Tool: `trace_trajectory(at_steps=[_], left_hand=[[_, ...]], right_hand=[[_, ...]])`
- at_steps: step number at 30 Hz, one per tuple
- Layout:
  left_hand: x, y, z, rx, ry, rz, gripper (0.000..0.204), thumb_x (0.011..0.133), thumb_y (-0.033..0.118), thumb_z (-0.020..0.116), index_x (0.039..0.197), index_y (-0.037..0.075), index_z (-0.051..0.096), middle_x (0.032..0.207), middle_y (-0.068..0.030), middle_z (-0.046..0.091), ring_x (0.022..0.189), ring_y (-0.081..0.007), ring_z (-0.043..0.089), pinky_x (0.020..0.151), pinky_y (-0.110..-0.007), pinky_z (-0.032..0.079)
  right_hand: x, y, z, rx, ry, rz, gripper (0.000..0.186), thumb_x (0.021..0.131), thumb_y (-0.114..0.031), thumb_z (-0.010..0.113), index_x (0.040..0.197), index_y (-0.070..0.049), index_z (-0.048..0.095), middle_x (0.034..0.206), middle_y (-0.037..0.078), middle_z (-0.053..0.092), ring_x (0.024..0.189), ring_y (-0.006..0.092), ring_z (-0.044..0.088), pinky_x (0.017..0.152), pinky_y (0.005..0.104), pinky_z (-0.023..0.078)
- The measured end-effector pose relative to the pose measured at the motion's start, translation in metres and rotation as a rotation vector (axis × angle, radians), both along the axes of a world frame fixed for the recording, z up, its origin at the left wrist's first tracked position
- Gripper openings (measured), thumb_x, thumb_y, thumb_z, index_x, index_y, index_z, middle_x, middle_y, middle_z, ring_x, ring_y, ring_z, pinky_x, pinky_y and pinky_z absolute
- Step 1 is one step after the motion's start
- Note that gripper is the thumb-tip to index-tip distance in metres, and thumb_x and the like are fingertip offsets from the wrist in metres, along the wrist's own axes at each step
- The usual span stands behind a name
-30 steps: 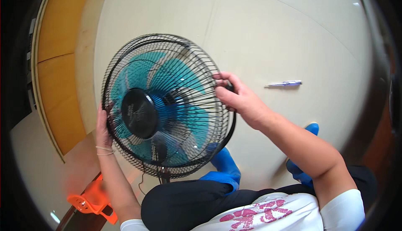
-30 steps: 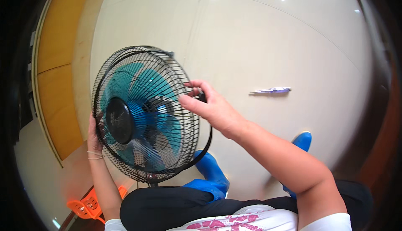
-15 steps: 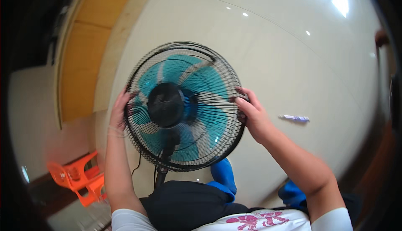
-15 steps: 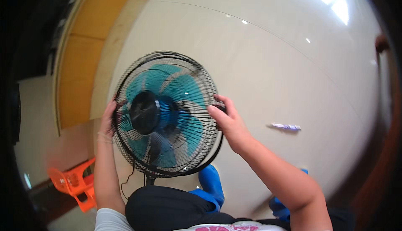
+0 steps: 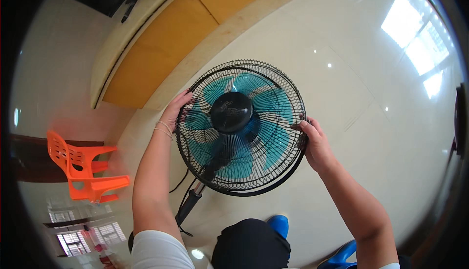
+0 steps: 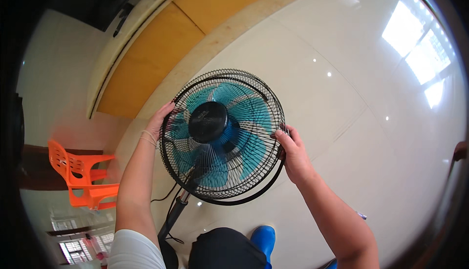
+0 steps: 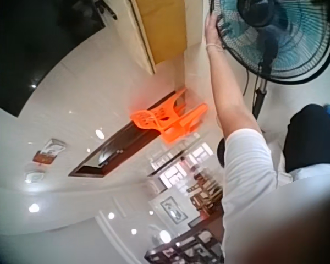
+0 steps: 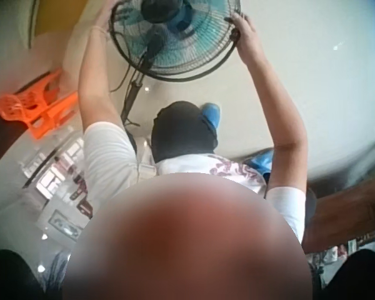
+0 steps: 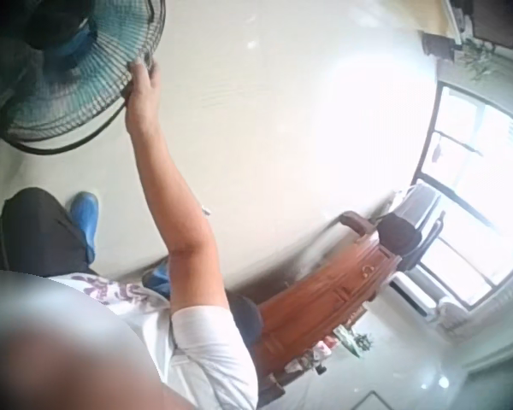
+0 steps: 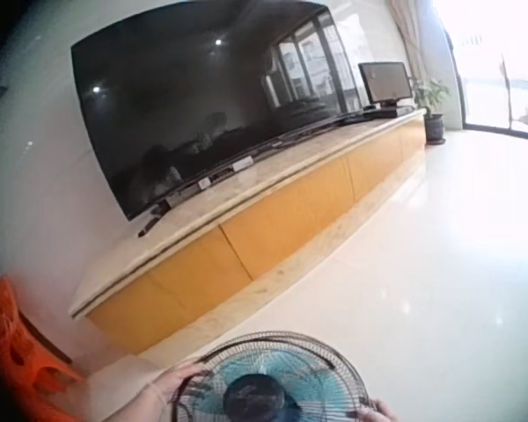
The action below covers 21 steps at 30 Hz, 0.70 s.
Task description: Using a screwdriver to repair the cage of a floor fan.
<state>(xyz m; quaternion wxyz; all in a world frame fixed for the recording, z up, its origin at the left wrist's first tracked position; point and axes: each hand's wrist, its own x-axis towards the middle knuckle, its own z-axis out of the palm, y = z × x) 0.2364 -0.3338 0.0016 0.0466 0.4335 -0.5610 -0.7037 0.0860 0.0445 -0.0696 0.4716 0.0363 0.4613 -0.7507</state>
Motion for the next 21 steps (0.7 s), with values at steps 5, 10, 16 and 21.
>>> trace_trajectory(at_steps=[5,10,16,21], left_hand=[[-0.001,-0.003,0.008,-0.049,-0.037,-0.086,0.066,0.090,0.031,0.068,0.144,0.002,0.042,0.129,-0.0107,0.058,0.114,-0.0181,0.058,0.097,-0.032,0.047],[0.008,-0.013,-0.001,-0.115,-0.046,-0.164,0.071,0.089,0.039,0.069,0.143,0.002,0.043,0.132,-0.0128,0.056,0.123,-0.0211,0.052,0.103,-0.032,0.041],[0.009,-0.016,-0.016,-0.206,-0.035,-0.198,0.072,0.088,0.040,0.070,0.142,0.001,0.044,0.134,-0.0141,0.055,0.124,-0.0217,0.051,0.105,-0.031,0.038],[0.010,-0.015,-0.027,-0.295,-0.049,-0.180,0.064,0.090,0.037,0.068,0.140,0.001,0.047,0.131,-0.0124,0.057,0.118,-0.0206,0.054,0.103,-0.031,0.040]], right_hand=[[-0.012,-0.004,0.010,0.082,-0.037,0.052,0.039,0.098,-0.027,0.055,0.130,-0.006,0.048,0.103,0.001,0.062,0.072,0.0063,0.045,0.063,0.0224,0.037],[-0.027,0.002,0.028,0.257,0.067,0.237,0.039,0.103,-0.032,0.048,0.129,-0.003,0.047,0.105,0.006,0.060,0.062,0.0084,0.045,0.060,0.0266,0.041],[-0.037,0.008,0.024,0.240,-0.016,0.254,0.034,0.103,-0.031,0.048,0.124,-0.004,0.049,0.101,0.005,0.061,0.060,0.0108,0.051,0.061,0.0283,0.043],[-0.045,0.008,0.017,0.222,-0.096,0.268,0.027,0.102,-0.030,0.050,0.114,-0.006,0.052,0.097,0.005,0.062,0.059,0.0113,0.050,0.060,0.0282,0.045]])
